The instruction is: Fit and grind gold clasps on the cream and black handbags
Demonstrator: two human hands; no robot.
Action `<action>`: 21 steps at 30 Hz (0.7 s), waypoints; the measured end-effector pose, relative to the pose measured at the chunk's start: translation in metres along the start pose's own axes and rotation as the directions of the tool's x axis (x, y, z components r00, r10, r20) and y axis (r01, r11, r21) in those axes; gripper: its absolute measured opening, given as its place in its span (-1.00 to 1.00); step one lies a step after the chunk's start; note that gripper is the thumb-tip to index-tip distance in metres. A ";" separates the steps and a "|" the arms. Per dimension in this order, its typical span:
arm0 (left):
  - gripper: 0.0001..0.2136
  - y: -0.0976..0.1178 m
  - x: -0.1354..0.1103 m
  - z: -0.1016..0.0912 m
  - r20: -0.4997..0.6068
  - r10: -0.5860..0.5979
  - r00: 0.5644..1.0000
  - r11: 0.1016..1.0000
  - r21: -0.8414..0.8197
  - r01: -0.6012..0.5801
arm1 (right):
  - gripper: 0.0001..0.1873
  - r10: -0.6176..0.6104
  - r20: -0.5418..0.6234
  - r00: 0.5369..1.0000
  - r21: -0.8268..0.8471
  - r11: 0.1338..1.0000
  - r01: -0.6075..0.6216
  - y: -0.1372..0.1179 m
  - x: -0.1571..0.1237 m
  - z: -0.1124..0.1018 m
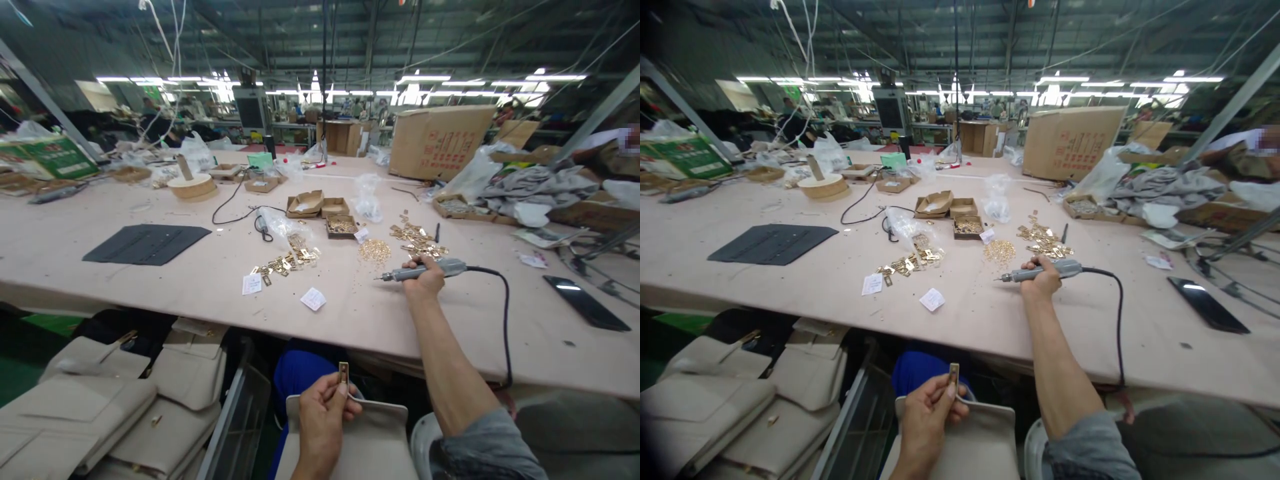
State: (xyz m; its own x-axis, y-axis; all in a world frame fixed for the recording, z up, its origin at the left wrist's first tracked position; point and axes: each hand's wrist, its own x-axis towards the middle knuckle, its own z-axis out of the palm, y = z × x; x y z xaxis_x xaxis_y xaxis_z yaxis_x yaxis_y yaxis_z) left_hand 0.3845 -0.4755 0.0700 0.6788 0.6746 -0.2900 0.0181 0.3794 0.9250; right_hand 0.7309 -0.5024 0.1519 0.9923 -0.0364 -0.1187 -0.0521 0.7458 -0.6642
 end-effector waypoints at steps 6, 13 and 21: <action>-0.48 0.000 0.007 0.005 -0.066 0.000 0.998 1.000 -0.018 -0.001 | -0.75 -0.073 -0.127 0.989 -0.021 0.997 0.071 0.029 0.010 -0.010; -0.49 0.001 0.009 0.009 -0.066 -0.029 0.997 0.999 -0.036 0.027 | -0.76 -0.137 -0.210 0.968 -0.046 0.990 0.131 0.041 0.016 -0.011; -0.51 0.001 0.009 0.005 -0.053 -0.037 0.998 0.998 -0.058 0.034 | -0.79 -0.134 -0.240 0.962 -0.046 0.991 0.126 0.045 0.017 -0.009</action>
State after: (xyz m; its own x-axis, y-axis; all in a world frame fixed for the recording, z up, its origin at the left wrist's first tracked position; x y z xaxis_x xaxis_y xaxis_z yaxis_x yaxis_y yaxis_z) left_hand 0.3945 -0.4717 0.0696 0.6379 0.6925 -0.3371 -0.0010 0.4384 0.8988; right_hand 0.7448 -0.4756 0.1135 0.9341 -0.2943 -0.2023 0.0686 0.7038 -0.7071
